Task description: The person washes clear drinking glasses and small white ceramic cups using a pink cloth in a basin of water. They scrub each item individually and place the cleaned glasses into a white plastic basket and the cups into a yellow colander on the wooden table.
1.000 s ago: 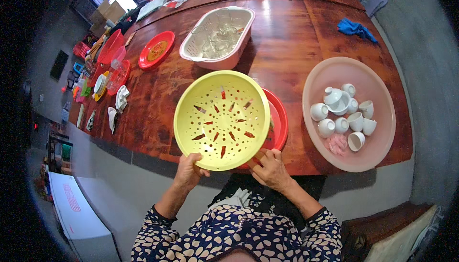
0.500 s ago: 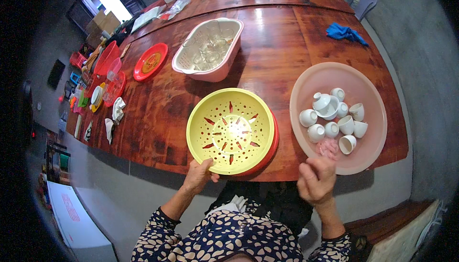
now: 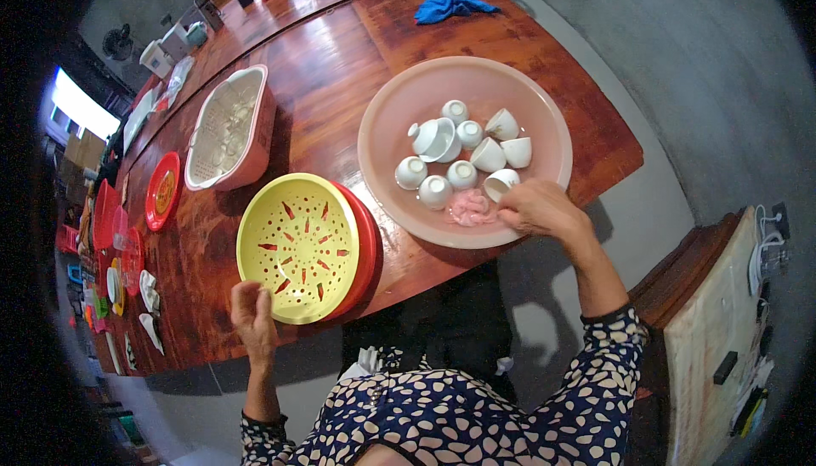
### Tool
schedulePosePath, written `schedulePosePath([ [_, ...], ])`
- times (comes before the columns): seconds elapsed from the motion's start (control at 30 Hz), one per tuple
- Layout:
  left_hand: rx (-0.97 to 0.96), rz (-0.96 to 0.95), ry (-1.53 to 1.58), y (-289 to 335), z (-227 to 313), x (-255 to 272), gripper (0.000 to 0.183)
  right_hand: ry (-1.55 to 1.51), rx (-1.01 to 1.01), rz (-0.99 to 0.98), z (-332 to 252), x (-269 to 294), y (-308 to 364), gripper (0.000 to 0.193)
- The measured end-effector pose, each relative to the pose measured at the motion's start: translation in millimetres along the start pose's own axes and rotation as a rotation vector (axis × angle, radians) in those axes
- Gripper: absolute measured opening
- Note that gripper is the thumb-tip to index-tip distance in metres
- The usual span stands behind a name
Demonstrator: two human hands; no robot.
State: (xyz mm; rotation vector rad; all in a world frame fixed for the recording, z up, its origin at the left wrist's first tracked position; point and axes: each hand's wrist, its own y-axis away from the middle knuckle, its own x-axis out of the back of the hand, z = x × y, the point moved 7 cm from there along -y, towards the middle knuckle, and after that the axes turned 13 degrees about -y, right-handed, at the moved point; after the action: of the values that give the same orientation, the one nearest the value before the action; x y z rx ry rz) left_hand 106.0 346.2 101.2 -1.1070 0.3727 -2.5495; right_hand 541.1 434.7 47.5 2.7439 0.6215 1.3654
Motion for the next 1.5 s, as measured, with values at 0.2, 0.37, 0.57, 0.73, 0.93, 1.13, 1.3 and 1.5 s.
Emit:
schedulePosePath([
  [0.2,-0.552,-0.309,-0.149,-32.8,131.2,-112.2,0.015,-0.144,0.195,-0.209,-8.1,-50.5,-47.5,0.021],
  [0.37,-0.745,-0.396,-0.225,-49.2,167.5,-199.6,0.035,0.153,0.245,-0.205,-9.3,-67.9,-62.6,0.017],
  [0.57,-0.744,-0.654,-0.452,-45.1,160.3,-271.8,0.033,0.385,-0.059,-0.023,13.8,-37.0,-45.9,0.02],
  [0.73,-0.711,-0.76,-0.653,-48.4,151.8,-301.2,0.025,0.188,0.155,-0.204,3.6,-61.9,-54.4,0.016],
  [0.93,-0.667,-0.84,-0.777,-48.0,129.0,-334.8,0.034,0.167,-0.027,-0.022,26.3,-49.3,-58.5,0.015],
  [1.13,-0.556,-0.692,-0.355,-61.7,151.0,-290.3,0.051,-0.545,0.116,0.199,-3.6,-4.0,-34.0,0.01],
  [1.3,-0.52,-0.609,-0.102,-64.1,148.2,-276.2,0.049,-0.634,0.361,0.509,-49.1,-7.7,-24.8,0.012],
  [1.5,-0.48,-0.809,-0.13,-59.6,144.0,-284.0,0.054,-0.48,0.352,0.684,-34.1,-9.9,-42.4,0.013],
])
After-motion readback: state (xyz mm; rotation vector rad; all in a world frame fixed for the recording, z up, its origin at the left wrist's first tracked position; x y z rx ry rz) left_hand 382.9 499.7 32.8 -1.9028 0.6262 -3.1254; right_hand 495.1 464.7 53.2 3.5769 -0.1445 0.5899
